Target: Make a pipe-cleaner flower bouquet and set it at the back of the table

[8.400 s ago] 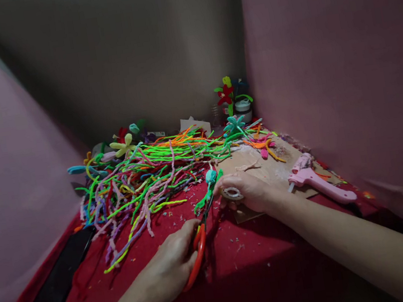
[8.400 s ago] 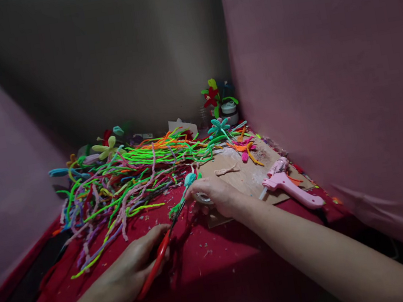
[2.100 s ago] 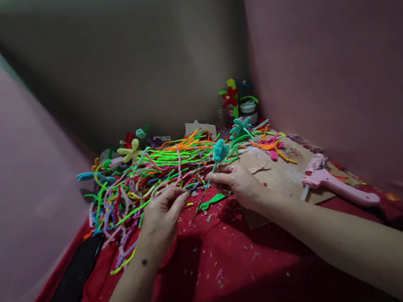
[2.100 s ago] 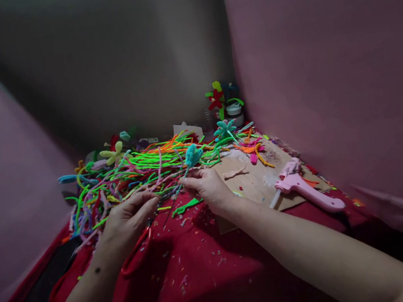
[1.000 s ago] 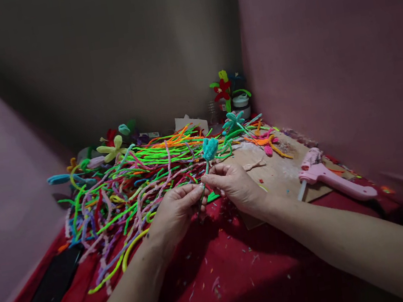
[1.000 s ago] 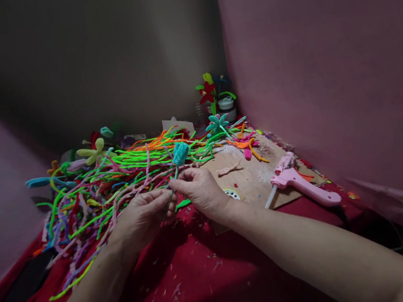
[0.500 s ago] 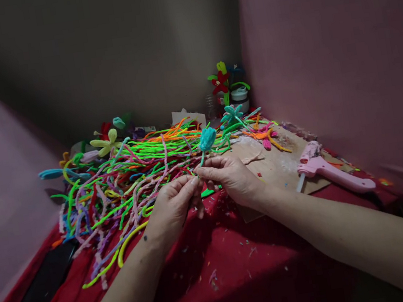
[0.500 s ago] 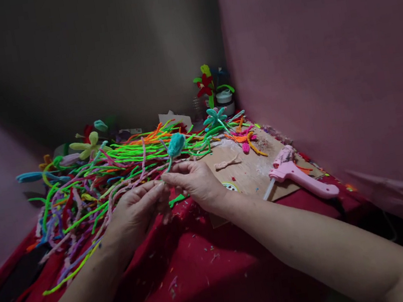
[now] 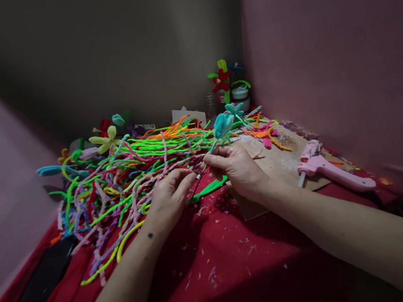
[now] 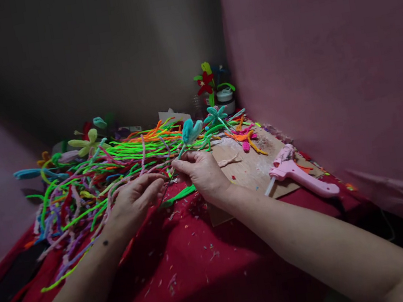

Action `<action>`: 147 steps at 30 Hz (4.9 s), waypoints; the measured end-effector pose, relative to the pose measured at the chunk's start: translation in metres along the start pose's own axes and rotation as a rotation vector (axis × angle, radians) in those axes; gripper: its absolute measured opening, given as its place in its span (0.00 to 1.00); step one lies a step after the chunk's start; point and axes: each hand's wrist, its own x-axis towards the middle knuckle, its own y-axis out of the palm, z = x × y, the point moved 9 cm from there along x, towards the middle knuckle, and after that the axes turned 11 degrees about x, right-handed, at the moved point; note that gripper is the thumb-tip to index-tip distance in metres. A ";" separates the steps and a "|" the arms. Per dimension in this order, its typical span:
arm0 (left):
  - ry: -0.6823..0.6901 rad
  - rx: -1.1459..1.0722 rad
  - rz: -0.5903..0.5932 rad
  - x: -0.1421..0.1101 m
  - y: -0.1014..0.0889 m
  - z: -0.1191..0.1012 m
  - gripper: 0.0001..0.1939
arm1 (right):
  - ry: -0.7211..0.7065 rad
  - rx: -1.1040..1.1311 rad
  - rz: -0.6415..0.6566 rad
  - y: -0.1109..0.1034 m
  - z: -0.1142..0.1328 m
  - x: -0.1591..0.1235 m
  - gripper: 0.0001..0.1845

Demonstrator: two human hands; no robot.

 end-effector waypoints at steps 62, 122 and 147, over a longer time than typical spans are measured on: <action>-0.220 -0.935 0.109 -0.010 0.031 -0.004 0.10 | 0.001 -0.027 0.256 0.019 -0.012 -0.005 0.17; -0.022 -0.370 -0.113 -0.015 0.015 -0.013 0.05 | -0.020 0.086 0.213 0.020 -0.005 -0.003 0.14; -0.085 -0.475 -0.104 -0.016 0.016 -0.007 0.09 | 0.004 0.158 0.136 0.016 -0.006 -0.005 0.11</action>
